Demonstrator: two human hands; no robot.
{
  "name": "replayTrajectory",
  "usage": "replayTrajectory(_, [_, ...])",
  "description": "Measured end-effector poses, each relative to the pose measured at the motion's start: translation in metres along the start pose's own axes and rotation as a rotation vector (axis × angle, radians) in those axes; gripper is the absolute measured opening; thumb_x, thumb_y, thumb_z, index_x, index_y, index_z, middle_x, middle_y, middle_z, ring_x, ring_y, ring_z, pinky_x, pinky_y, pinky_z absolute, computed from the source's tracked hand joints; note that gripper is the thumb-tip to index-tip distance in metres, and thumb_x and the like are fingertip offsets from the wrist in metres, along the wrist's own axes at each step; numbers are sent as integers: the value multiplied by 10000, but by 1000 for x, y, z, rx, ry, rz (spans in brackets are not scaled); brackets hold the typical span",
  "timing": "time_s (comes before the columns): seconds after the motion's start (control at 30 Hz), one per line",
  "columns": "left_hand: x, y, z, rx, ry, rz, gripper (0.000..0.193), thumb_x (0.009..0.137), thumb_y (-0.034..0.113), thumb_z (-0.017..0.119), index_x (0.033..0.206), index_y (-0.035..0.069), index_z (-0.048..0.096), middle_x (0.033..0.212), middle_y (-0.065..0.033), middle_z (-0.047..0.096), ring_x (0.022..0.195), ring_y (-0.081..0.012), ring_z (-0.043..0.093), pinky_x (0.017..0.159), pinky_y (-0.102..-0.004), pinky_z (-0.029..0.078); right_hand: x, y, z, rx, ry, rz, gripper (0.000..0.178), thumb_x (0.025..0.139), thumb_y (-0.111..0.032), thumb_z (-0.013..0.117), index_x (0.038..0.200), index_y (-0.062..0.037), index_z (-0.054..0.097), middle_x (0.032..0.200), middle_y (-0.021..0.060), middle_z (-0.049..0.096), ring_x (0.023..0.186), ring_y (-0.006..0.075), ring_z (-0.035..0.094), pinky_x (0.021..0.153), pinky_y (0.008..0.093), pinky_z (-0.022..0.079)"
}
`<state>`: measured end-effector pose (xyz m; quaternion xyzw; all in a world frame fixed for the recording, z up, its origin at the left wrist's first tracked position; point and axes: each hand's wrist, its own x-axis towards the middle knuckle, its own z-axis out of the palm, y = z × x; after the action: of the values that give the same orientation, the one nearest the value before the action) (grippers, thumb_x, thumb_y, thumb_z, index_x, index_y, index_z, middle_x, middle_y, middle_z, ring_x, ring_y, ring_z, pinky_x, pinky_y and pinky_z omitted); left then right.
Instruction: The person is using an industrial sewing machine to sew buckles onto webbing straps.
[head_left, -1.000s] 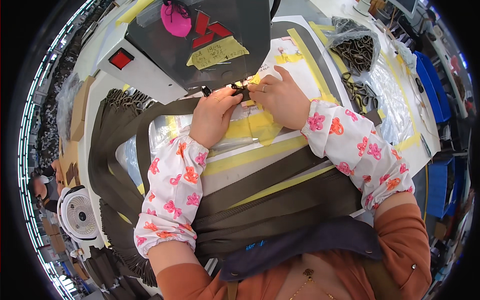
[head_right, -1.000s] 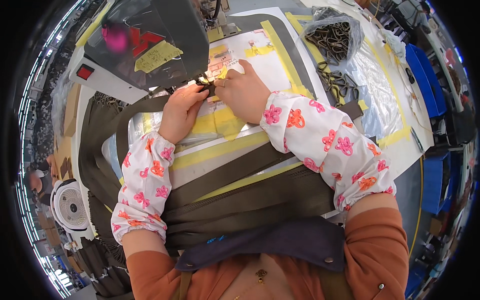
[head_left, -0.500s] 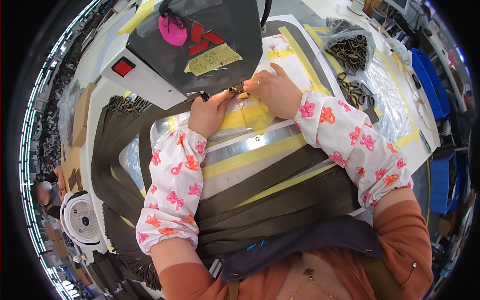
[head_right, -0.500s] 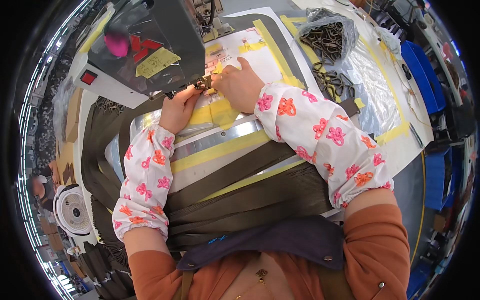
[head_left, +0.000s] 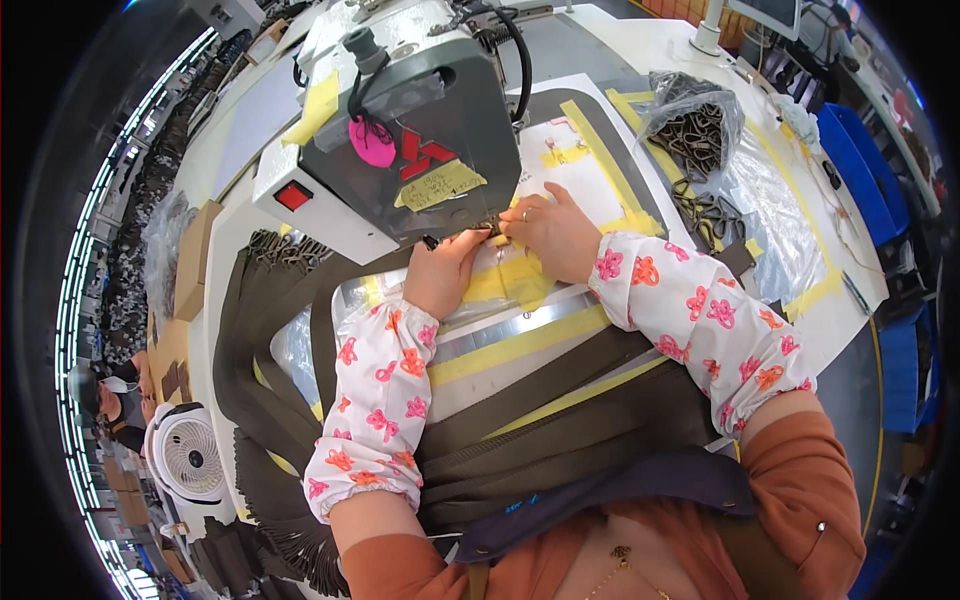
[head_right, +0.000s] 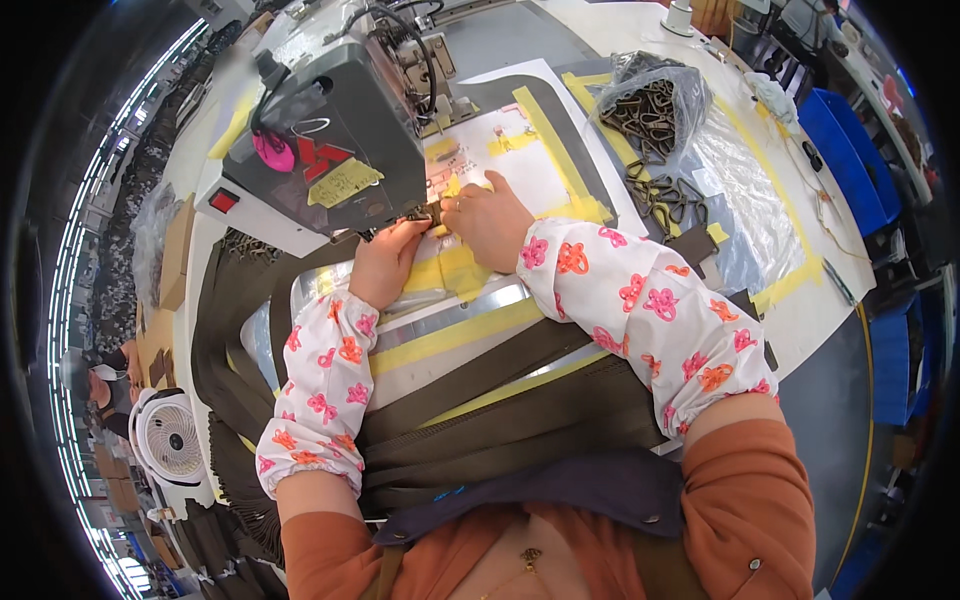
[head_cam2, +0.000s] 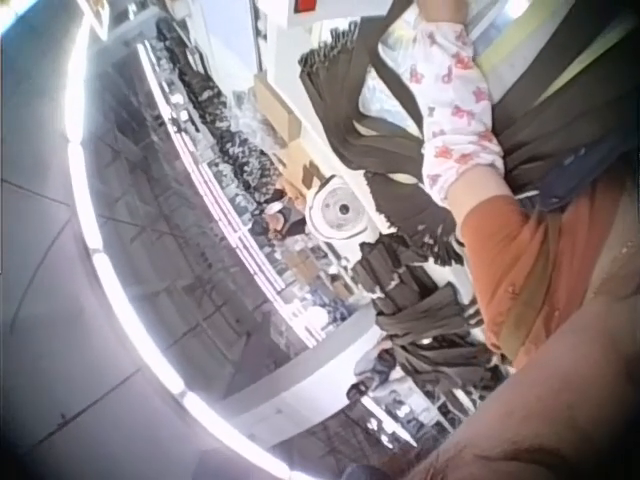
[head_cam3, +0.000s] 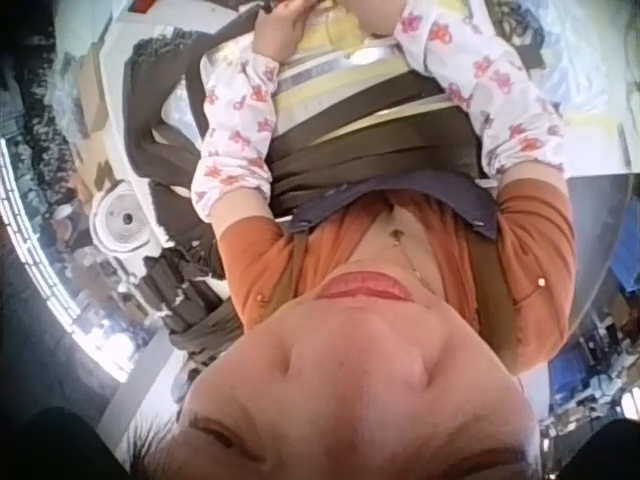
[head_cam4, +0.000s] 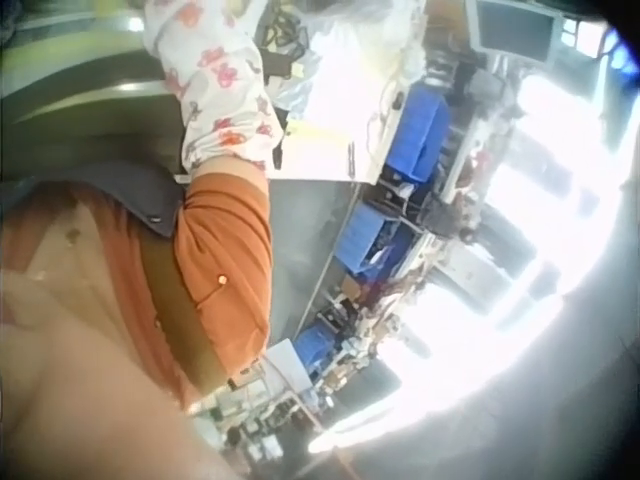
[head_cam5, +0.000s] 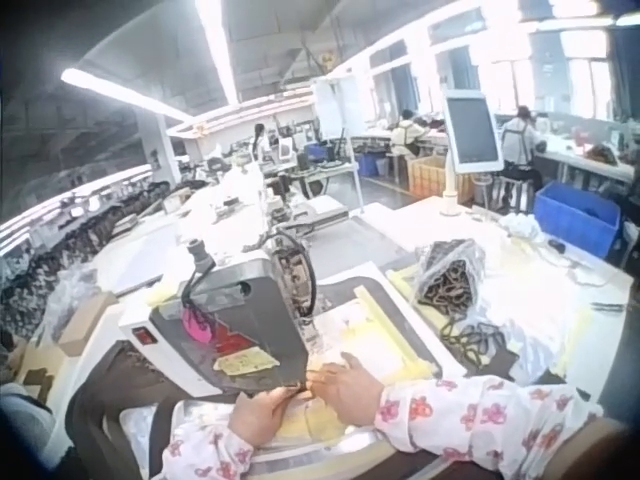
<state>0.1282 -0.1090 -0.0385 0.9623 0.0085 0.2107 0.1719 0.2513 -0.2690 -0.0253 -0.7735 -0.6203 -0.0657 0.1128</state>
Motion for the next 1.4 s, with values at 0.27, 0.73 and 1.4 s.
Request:
replayTrajectory(0.27, [0, 10, -13, 189, -45, 411, 141, 707, 82, 580, 842, 70, 540, 1064, -36, 540, 959, -224, 517, 727, -359, 434, -15, -5, 0, 42, -51, -79, 261, 700, -99, 577, 957, -110, 618, 1162, 19, 553, 1097, 163, 477, 989, 434, 274])
replayTrajectory(0.73, [-3, 12, -10, 245, -57, 304, 91, 729, 100, 573, 814, 107, 543, 994, 26, 577, 949, -160, 526, 726, -340, 397, -12, -3, -2, 3, -39, -45, 265, 719, -85, 553, 972, -127, 620, 1171, -12, 556, 1083, 162, 490, 977, 460, 283])
replayTrajectory(1.4, [1, -17, 5, 161, 147, 150, 139, 778, 129, 564, 893, 169, 630, 791, -47, 640, 539, -295, 560, 527, -371, 468, 11, 1, -11, 23, -175, 39, 296, 680, -29, 560, 955, -110, 635, 1165, -5, 556, 1112, 176, 463, 990, 485, 256])
